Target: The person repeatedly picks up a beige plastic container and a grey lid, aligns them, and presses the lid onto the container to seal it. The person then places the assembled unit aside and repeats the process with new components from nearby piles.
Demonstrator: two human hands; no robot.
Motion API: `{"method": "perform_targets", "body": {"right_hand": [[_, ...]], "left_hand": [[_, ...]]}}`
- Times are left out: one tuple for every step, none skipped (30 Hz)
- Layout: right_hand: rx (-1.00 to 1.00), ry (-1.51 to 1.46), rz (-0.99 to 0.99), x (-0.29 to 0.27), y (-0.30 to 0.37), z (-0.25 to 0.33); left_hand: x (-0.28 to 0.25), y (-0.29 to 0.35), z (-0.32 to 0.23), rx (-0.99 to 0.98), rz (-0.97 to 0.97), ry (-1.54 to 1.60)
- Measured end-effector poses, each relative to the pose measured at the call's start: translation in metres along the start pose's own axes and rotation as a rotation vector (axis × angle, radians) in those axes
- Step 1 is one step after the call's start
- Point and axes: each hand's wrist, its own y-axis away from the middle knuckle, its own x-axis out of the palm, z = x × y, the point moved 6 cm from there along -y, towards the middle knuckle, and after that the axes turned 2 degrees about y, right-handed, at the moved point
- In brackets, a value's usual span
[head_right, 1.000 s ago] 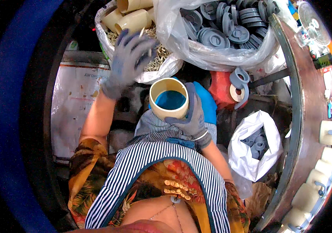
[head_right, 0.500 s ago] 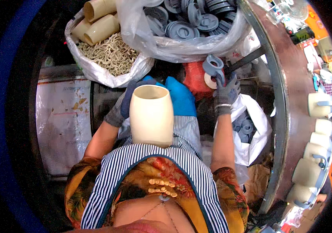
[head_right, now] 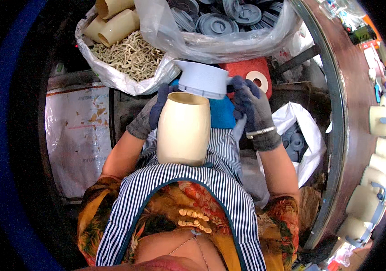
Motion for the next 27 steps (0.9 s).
{"method": "perform_targets", "body": {"right_hand": [[0.083,-0.021,0.038,0.005,-0.007,-0.008],[0.126,-0.089,0.036,0.012,-0.007,-0.012],[0.152,-0.084,0.056,0.015,-0.008,-0.014],[0.178,-0.079,0.076,0.017,-0.009,-0.016],[0.204,-0.075,0.097,0.02,-0.01,-0.019],[0.253,-0.068,0.073,0.02,-0.012,-0.023],[0.224,-0.052,0.077,0.023,-0.012,-0.023],[0.196,-0.036,0.081,0.026,-0.013,-0.023],[0.164,-0.02,0.084,0.028,-0.013,-0.023],[0.163,-0.022,0.072,0.029,-0.014,-0.024],[0.162,-0.024,0.059,0.031,-0.014,-0.026],[0.158,-0.026,0.044,0.031,-0.015,-0.027],[0.161,-0.026,0.048,0.03,-0.015,-0.029],[0.164,-0.027,0.052,0.029,-0.015,-0.031],[0.169,-0.029,0.058,0.029,-0.015,-0.034],[0.153,-0.016,0.043,0.028,-0.015,-0.034],[0.137,-0.003,0.027,0.027,-0.015,-0.034],[0.119,0.011,0.011,0.027,-0.014,-0.034],[0.123,0.026,-0.001,0.027,-0.013,-0.033],[0.127,0.041,-0.014,0.028,-0.011,-0.032],[0.131,0.055,-0.025,0.027,-0.01,-0.031],[0.12,0.043,-0.018,0.026,-0.009,-0.033],[0.109,0.031,-0.011,0.024,-0.009,-0.036],[0.097,0.018,-0.004,0.023,-0.009,-0.037],[0.097,0.035,-0.011,0.023,-0.008,-0.036],[0.097,0.053,-0.017,0.023,-0.006,-0.034],[0.097,0.067,-0.025,0.024,-0.005,-0.033]], "left_hand": [[0.007,0.003,-0.006,0.017,0.026,0.003],[0.009,0.004,-0.005,0.007,0.023,0.018],[0.01,0.005,-0.005,0.002,0.015,0.032],[0.01,0.007,-0.005,-0.003,0.007,0.047],[0.009,0.009,-0.006,0.0,0.002,0.023],[0.008,0.01,-0.008,0.003,-0.004,0.002],[0.007,0.011,-0.009,0.006,-0.009,-0.02],[0.008,0.011,-0.012,0.029,0.01,-0.036],[0.01,0.011,-0.015,0.055,0.03,-0.054],[0.011,0.011,-0.017,0.08,0.05,-0.072],[0.011,0.011,-0.014,0.058,0.049,-0.04],[0.011,0.01,-0.011,0.036,0.052,-0.009],[0.01,0.009,-0.008,0.015,0.055,0.022],[0.01,0.008,-0.007,0.015,0.057,0.002],[0.009,0.008,-0.007,0.014,0.056,-0.019],[0.008,0.007,-0.007,0.013,0.056,-0.039],[0.008,0.007,-0.008,0.02,0.07,-0.059],[0.008,0.007,-0.009,0.028,0.084,-0.079],[0.009,0.007,-0.011,0.037,0.099,-0.099],[0.011,0.008,-0.013,0.017,0.094,-0.094],[0.015,0.01,-0.019,-0.002,0.089,-0.09],[0.018,0.011,-0.022,-0.022,0.083,-0.087],[0.018,0.011,-0.022,-0.029,0.078,-0.098],[0.018,0.01,-0.023,-0.037,0.074,-0.11],[0.018,0.01,-0.023,-0.045,0.07,-0.122],[0.015,0.009,-0.022,-0.028,0.049,-0.164],[0.009,0.007,-0.017,-0.014,0.03,-0.208]]}}
